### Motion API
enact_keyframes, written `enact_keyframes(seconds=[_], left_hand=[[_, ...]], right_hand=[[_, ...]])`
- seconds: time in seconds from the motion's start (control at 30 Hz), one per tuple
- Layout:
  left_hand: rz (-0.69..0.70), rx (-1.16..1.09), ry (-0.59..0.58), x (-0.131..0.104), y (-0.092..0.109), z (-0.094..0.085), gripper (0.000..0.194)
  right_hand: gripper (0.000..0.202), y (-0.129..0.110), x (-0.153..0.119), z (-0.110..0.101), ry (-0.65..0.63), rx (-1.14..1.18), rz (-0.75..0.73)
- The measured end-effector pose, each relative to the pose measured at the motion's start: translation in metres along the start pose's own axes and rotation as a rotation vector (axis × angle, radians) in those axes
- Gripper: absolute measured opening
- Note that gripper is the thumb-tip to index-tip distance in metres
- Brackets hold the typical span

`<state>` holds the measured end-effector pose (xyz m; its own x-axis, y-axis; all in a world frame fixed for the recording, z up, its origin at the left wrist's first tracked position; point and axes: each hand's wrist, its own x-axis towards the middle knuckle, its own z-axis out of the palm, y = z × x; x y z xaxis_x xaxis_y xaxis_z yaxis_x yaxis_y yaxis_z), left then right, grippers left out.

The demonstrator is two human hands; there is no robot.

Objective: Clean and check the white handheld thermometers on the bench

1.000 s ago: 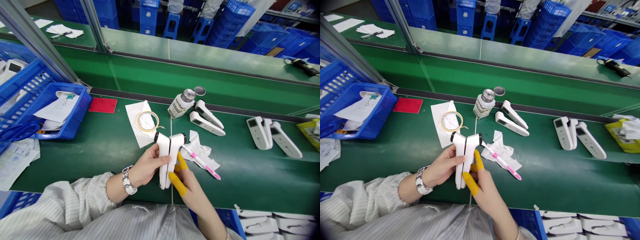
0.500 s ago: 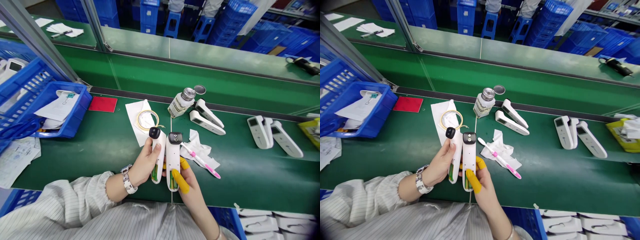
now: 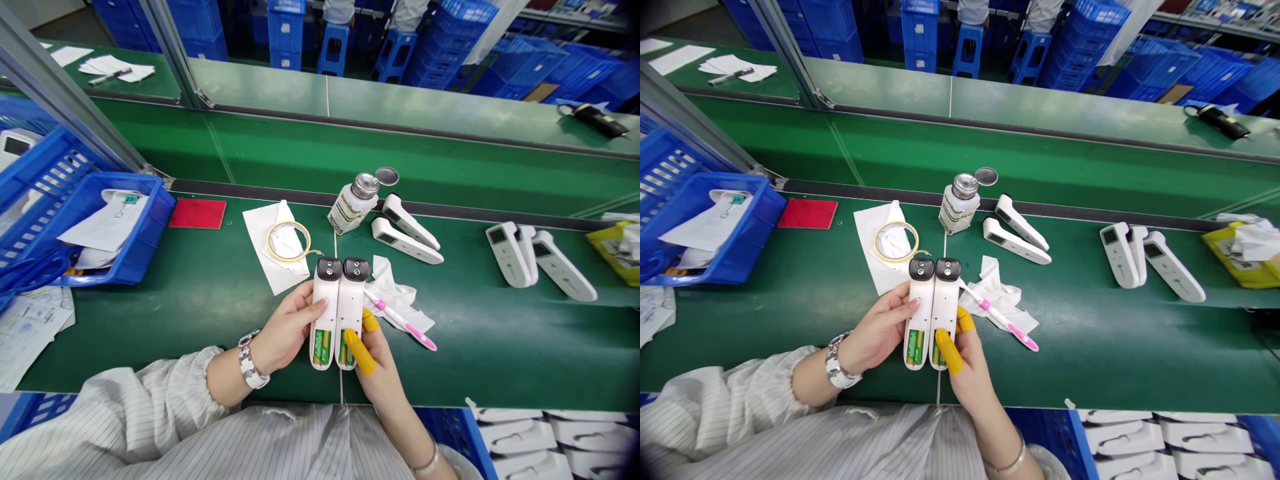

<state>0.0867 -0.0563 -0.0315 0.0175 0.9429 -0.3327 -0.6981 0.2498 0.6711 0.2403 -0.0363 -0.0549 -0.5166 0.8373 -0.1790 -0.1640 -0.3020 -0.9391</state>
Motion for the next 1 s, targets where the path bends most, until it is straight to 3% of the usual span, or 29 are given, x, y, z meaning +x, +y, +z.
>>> enact_keyframes(seconds=[0.67,0.87,1.0], left_hand=[[0.051,0.006,-0.015,-0.005,-0.001,0.002,0.033],[0.017,-0.073,0.030,-0.003,0.003,0.003,0.028],[-0.041,-0.163,0.026,-0.001,0.005,0.001,0.030]], right_hand=[[0.040,0.004,-0.002,-0.003,-0.001,-0.048,-0.024],[0.035,0.008,-0.001,0.002,0.104,0.051,-0.019],[0.040,0.014,-0.004,-0.003,0.139,0.048,0.071]])
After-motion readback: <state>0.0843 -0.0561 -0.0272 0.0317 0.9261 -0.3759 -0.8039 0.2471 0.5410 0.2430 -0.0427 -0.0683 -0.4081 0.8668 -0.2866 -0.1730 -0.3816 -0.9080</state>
